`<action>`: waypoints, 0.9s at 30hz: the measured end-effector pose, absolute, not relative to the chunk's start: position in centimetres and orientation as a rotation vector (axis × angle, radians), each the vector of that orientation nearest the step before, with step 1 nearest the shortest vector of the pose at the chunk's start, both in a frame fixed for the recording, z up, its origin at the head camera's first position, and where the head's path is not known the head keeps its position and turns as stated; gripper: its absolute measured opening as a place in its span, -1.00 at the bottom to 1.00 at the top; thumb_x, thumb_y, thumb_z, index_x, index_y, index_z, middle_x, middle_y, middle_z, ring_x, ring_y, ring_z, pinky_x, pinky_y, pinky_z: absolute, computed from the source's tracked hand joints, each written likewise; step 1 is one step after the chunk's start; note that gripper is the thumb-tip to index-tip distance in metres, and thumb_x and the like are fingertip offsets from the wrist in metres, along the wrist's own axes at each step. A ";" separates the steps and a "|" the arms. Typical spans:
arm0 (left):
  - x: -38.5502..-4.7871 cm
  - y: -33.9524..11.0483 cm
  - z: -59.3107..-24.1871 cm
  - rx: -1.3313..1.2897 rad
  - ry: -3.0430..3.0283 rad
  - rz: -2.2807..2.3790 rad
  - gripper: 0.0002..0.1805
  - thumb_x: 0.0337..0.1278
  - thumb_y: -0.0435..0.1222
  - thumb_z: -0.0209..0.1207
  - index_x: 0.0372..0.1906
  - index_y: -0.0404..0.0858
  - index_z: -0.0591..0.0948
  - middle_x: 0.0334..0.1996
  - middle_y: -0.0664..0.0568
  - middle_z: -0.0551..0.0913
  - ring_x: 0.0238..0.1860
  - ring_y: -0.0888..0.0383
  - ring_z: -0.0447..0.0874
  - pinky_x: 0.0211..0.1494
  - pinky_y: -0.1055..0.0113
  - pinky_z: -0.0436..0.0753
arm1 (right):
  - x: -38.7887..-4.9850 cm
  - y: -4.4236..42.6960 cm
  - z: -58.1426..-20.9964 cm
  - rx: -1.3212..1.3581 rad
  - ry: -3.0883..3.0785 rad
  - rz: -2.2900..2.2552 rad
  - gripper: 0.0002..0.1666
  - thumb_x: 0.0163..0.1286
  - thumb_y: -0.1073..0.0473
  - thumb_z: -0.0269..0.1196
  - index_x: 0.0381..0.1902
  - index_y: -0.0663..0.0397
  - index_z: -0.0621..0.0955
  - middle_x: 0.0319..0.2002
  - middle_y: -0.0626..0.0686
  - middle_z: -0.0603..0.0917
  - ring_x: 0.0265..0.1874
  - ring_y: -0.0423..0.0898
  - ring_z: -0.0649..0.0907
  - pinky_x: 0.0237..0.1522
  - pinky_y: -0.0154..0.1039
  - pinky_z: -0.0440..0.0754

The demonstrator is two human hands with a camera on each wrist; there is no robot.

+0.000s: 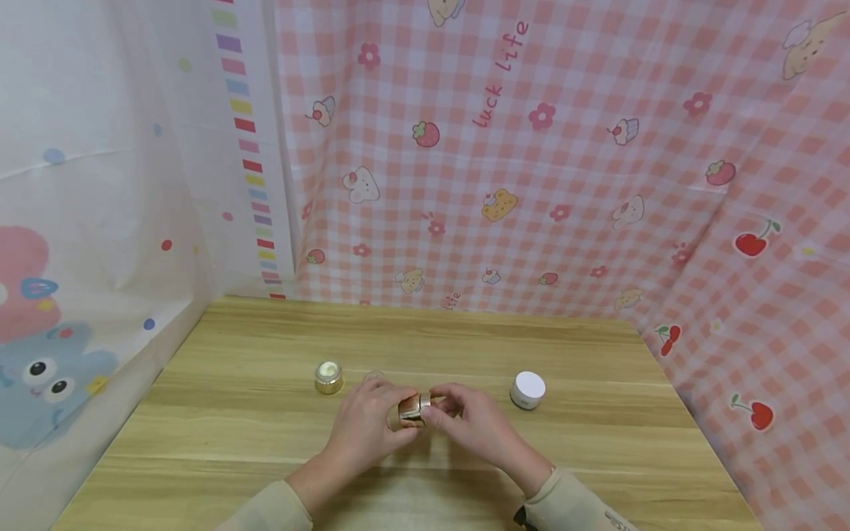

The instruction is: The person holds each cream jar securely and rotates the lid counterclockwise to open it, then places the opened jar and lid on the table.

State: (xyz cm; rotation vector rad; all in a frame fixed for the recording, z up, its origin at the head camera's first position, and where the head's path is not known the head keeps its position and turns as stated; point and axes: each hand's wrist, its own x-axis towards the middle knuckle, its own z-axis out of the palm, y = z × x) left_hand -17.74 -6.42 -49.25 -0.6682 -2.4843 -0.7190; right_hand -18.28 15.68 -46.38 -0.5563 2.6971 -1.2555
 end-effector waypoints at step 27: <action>-17.6 -6.4 -49.4 -0.647 -2.519 -0.719 -0.45 -0.30 -0.03 0.73 -0.06 -0.01 0.83 -0.22 0.24 0.85 -0.05 0.21 0.65 0.05 0.17 0.73 | -18.0 15.6 -46.3 -0.527 2.654 -1.268 -0.37 0.56 -0.23 0.27 0.29 0.14 0.64 -0.21 -0.02 0.84 -0.34 -0.23 0.67 -0.34 -0.31 0.61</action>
